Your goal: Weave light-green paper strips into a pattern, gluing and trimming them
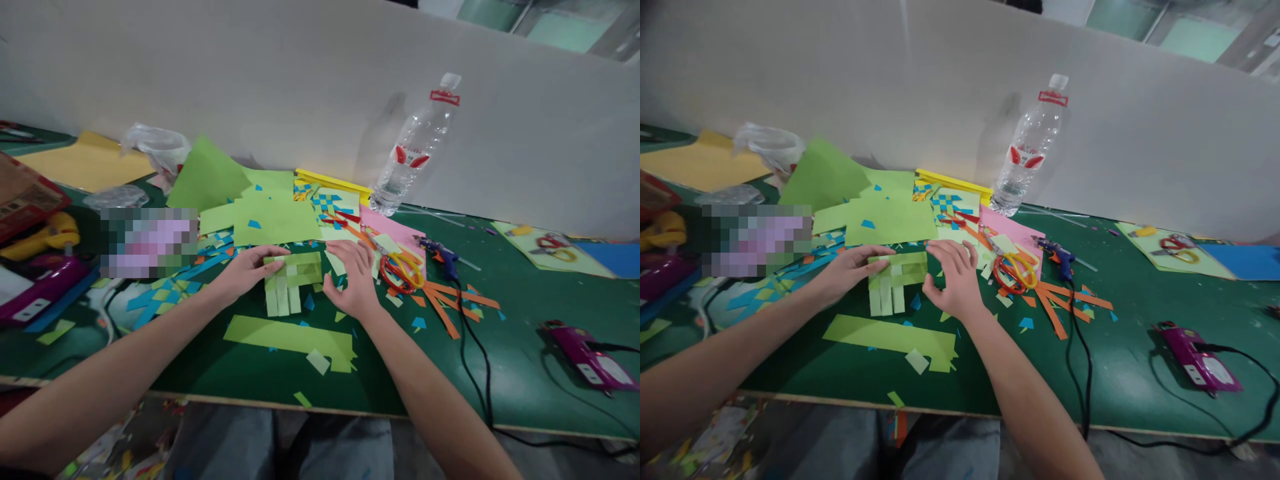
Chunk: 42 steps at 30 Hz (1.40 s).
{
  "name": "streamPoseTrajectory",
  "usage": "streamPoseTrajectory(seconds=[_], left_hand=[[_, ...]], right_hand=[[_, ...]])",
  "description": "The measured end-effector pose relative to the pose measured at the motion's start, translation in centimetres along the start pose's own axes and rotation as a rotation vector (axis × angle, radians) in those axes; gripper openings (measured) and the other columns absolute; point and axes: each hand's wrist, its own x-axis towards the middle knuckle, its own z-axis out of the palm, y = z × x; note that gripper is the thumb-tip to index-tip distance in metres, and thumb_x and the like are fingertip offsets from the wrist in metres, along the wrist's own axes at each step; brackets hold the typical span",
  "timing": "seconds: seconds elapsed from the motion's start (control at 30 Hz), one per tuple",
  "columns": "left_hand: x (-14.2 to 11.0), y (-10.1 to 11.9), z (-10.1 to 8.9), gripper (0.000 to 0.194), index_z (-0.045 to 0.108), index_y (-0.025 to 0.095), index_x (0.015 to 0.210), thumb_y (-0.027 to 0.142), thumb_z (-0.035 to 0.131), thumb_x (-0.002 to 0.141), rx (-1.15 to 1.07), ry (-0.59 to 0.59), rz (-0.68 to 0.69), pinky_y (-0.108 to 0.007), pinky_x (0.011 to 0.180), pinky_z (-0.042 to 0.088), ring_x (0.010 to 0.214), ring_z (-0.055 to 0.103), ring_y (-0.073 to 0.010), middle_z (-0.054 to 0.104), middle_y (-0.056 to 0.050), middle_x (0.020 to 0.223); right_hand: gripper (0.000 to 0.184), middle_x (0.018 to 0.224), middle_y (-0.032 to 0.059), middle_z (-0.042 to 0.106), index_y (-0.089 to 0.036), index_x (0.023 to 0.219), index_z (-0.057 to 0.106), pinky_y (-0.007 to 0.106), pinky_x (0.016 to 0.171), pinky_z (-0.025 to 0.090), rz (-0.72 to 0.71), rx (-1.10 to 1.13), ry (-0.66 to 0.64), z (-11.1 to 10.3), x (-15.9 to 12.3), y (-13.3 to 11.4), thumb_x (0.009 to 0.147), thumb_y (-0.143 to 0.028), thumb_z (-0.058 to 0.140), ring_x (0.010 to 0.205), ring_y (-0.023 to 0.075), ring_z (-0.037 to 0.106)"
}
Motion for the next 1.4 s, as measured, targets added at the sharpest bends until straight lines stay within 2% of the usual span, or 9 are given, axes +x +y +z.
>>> streamPoseTrajectory(seconds=[0.07, 0.17, 0.4, 0.6, 0.7, 0.83, 1.03, 1.23, 1.4], left_hand=[[0.0, -0.1, 0.1, 0.045, 0.066, 0.021, 0.11, 0.052, 0.065, 0.077, -0.079, 0.013, -0.022, -0.029, 0.073, 0.051, 0.087, 0.063, -0.0202, 0.07, -0.005, 0.102], [0.0, -0.2, 0.1, 0.046, 0.066, 0.021, 0.11, 0.049, 0.069, 0.075, -0.207, 0.025, -0.068, -0.029, 0.07, 0.052, 0.084, 0.065, -0.0193, 0.07, -0.005, 0.101], [-0.2, 0.4, -0.1, 0.043, 0.068, 0.018, 0.108, 0.039, 0.076, 0.072, -0.448, 0.058, -0.205, -0.028, 0.069, 0.054, 0.076, 0.066, -0.0174, 0.072, -0.005, 0.089], [-0.4, 1.0, 0.0, 0.042, 0.069, 0.016, 0.104, 0.037, 0.079, 0.068, -0.482, 0.033, -0.231, -0.03, 0.07, 0.055, 0.076, 0.067, -0.018, 0.073, -0.006, 0.086], [-0.4, 0.8, 0.1, 0.041, 0.069, 0.017, 0.103, 0.037, 0.078, 0.068, -0.492, -0.012, -0.242, -0.029, 0.071, 0.054, 0.077, 0.066, -0.0172, 0.073, -0.003, 0.085], [-0.4, 0.6, 0.0, 0.039, 0.07, 0.02, 0.104, 0.044, 0.073, 0.073, -0.317, -0.03, -0.198, -0.029, 0.071, 0.052, 0.079, 0.065, -0.019, 0.073, -0.003, 0.089], [-0.3, 0.8, -0.1, 0.047, 0.074, 0.022, 0.093, 0.061, 0.049, 0.084, -0.062, 0.015, -0.012, -0.035, 0.09, 0.049, 0.103, 0.062, -0.0255, 0.072, -0.005, 0.104], [0.0, -0.2, 0.2, 0.055, 0.072, 0.019, 0.098, 0.062, 0.039, 0.088, -0.21, -0.003, -0.007, -0.036, 0.094, 0.047, 0.101, 0.064, -0.0247, 0.072, -0.008, 0.102], [-0.1, -0.3, 0.0, 0.051, 0.068, 0.017, 0.105, 0.06, 0.048, 0.086, -0.001, -0.032, 0.055, -0.039, 0.094, 0.047, 0.099, 0.063, -0.0254, 0.07, -0.009, 0.105]], right_hand=[[0.043, 0.126, 0.005, 0.062, -0.027, 0.123, 0.052, 0.052, 0.113, 0.021, -0.136, -0.064, -0.073, -0.1, 0.0, 0.1, 0.08, -0.021, 0.053, 0.123, 0.0258, 0.051], [0.042, 0.126, 0.0039, 0.063, -0.026, 0.121, 0.054, 0.052, 0.115, 0.021, -0.29, -0.093, -0.133, 0.0, -0.2, 0.1, 0.081, -0.016, 0.051, 0.123, 0.0235, 0.051], [0.031, 0.127, 0.0003, 0.062, -0.031, 0.115, 0.057, 0.05, 0.114, 0.023, -0.34, -0.137, -0.185, 0.2, -0.7, 0.2, 0.089, -0.016, 0.049, 0.123, 0.0187, 0.051], [0.024, 0.109, -0.0017, 0.07, -0.033, 0.108, 0.061, 0.048, 0.113, 0.028, -0.219, -0.082, -0.228, -0.2, -0.6, -0.2, 0.092, -0.019, 0.052, 0.112, 0.0161, 0.059], [0.023, 0.104, -0.0022, 0.07, -0.034, 0.107, 0.062, 0.048, 0.112, 0.029, -0.227, -0.067, -0.226, -0.2, -0.7, -0.2, 0.093, -0.019, 0.052, 0.11, 0.0155, 0.059], [0.018, 0.099, -0.0027, 0.07, -0.034, 0.1, 0.064, 0.048, 0.111, 0.029, -0.18, -0.044, -0.215, 0.1, -0.7, -0.2, 0.093, -0.023, 0.052, 0.105, 0.0159, 0.06], [0.013, 0.084, -0.0003, 0.07, -0.029, 0.087, 0.065, 0.046, 0.107, 0.028, 0.005, -0.016, -0.104, 0.7, -0.1, -0.7, 0.091, -0.027, 0.052, 0.088, 0.0187, 0.061], [0.012, 0.077, -0.0001, 0.067, -0.025, 0.078, 0.063, 0.043, 0.094, 0.036, 0.26, 0.16, -0.134, 1.5, -0.2, -0.2, 0.084, -0.023, 0.052, 0.079, 0.0184, 0.059], [0.014, 0.074, 0.0003, 0.064, -0.024, 0.074, 0.063, 0.044, 0.09, 0.039, 0.405, 0.255, -0.137, 1.3, 0.0, -0.2, 0.084, -0.029, 0.053, 0.074, 0.0183, 0.057]])
